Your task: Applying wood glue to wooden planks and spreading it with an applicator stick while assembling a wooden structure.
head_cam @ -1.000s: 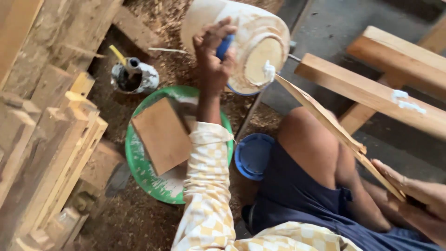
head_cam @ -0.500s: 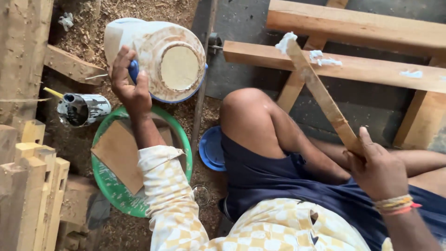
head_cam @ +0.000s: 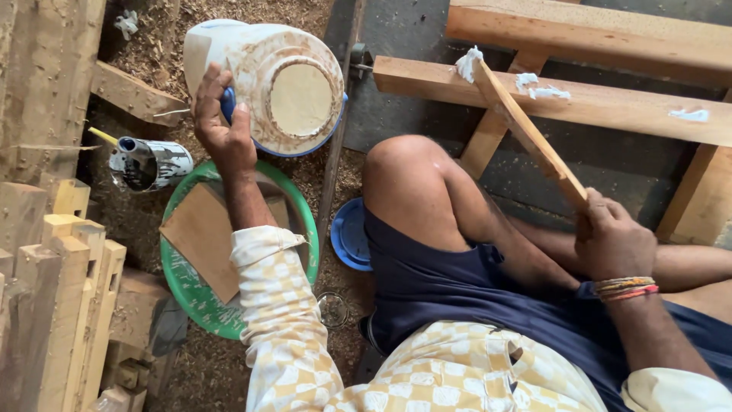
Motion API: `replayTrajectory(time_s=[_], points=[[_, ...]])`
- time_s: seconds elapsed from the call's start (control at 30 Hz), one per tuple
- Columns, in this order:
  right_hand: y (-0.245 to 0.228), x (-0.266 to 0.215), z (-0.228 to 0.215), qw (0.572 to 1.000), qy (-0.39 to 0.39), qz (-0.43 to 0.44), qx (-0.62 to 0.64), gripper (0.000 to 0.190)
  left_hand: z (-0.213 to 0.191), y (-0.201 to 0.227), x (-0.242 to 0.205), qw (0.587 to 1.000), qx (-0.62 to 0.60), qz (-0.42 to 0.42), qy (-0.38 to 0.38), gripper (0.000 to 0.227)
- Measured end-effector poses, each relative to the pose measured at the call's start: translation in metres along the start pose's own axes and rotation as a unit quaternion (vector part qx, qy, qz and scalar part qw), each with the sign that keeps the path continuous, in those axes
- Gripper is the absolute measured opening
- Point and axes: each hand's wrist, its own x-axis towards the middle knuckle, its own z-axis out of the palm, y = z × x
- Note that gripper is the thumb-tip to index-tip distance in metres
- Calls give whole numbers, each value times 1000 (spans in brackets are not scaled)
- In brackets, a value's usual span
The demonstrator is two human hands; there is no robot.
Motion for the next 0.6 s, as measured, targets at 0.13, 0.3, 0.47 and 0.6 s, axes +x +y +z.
replayTrajectory(time_s=[0.13, 0.3, 0.47, 0.6], points=[[27, -10, 3, 996, 67, -38, -49, 18, 3, 1, 0, 1000, -22, -1, 2, 49], [26, -9, -27, 973, 90, -87, -196, 34, 3, -2, 1, 998, -61, 1, 6, 48], [67, -34, -25, 957, 99, -117, -247, 33, 2, -2, 1, 1000, -25, 0, 2, 47], [55, -36, -60, 919, 45, -166, -354, 49, 4, 0, 1, 998, -66, -4, 4, 49]])
